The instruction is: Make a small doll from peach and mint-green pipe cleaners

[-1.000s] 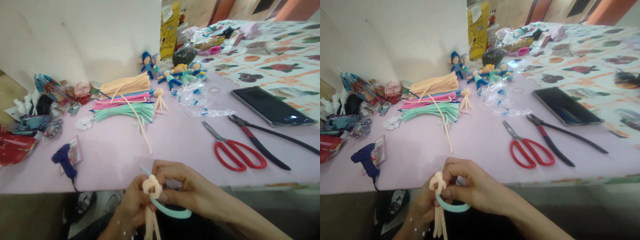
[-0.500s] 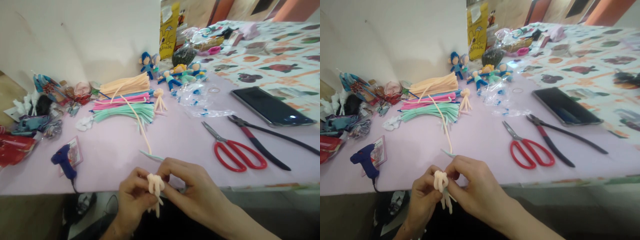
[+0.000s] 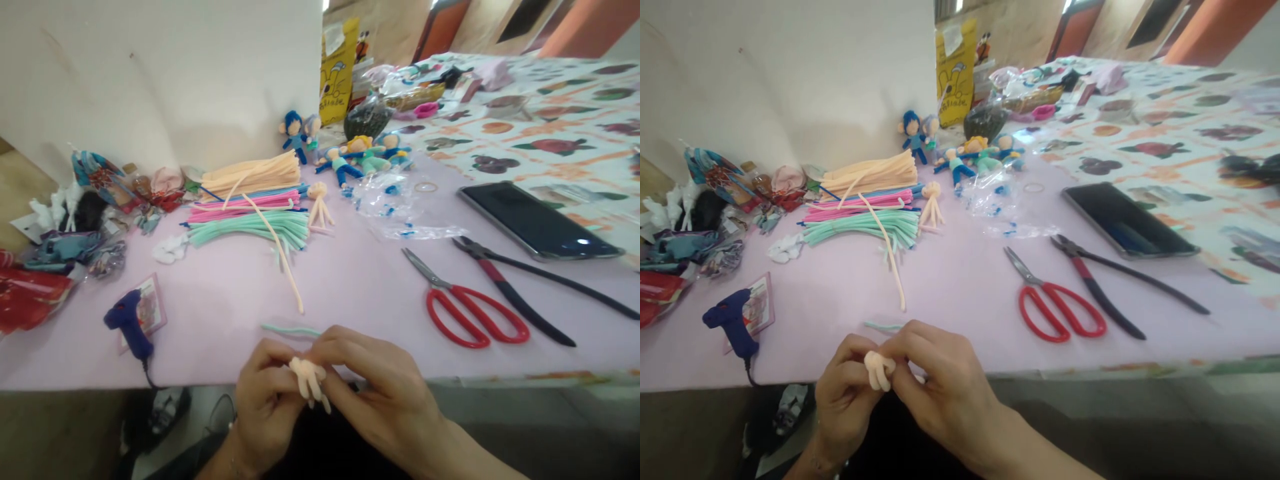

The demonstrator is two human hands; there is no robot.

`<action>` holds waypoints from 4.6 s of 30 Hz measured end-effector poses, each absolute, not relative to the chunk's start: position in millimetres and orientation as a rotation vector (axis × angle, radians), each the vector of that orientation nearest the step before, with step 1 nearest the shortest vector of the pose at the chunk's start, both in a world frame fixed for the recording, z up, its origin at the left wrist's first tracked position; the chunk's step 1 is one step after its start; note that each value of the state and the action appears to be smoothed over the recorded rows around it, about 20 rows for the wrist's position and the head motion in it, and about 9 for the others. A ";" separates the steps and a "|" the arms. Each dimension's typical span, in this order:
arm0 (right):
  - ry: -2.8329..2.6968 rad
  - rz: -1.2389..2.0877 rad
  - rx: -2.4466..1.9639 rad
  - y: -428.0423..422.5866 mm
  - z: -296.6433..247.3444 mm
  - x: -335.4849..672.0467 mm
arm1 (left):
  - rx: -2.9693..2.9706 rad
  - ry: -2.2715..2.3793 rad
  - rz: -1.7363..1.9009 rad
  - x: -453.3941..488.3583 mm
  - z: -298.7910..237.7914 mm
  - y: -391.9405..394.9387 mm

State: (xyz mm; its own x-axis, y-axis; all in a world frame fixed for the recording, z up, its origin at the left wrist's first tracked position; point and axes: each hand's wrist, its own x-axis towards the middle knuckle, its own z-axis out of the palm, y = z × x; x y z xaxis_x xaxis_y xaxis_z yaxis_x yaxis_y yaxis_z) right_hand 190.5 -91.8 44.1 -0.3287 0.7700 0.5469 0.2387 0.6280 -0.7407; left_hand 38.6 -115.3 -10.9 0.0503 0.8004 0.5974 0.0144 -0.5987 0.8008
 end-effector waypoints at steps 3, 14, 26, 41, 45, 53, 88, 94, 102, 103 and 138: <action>-1.848 0.720 -0.791 -89.9 41.3 189.4 | 1.785 0.838 1.620 36.4 -12.7 -114.4; -1.802 0.821 -1.023 -77.8 42.4 197.1 | 1.540 1.017 1.564 35.8 -9.3 -107.2; -2.041 1.037 -0.737 -78.4 54.9 208.9 | 2.012 0.734 1.529 18.4 -13.2 -117.4; -2.190 0.819 -0.719 -82.6 55.4 210.3 | 1.995 0.707 1.437 14.1 -7.7 -117.0; -2.120 0.975 -0.742 -81.6 60.0 210.1 | 1.890 0.736 1.415 14.3 -6.5 -116.5; -2.253 1.103 -0.692 -81.2 69.1 214.3 | 1.797 0.648 1.154 8.9 -4.1 -116.8; -2.422 0.674 -0.721 -91.9 58.5 215.3 | 1.899 0.863 1.323 18.9 9.9 -119.9; -2.416 0.652 -0.721 -89.5 57.7 213.4 | 1.795 0.881 1.364 19.5 1.2 -124.1; -2.369 0.748 -0.668 -87.1 60.1 212.2 | 1.533 0.881 1.425 27.4 -6.4 -126.2; -2.357 0.783 -0.670 -87.1 60.5 212.0 | 1.518 0.881 1.409 28.0 -6.2 -125.8; -2.209 0.907 -0.916 -91.1 67.6 211.8 | 1.758 0.938 1.625 24.8 -13.7 -125.5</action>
State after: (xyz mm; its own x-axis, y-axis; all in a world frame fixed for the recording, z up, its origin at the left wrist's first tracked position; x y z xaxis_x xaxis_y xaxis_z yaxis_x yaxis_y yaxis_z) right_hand 211.8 -91.1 67.6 -0.5991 0.7628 0.2431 0.3716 0.5339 -0.7595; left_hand 24.8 -125.5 -13.7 0.0191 0.8003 0.5992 0.1185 -0.5969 0.7935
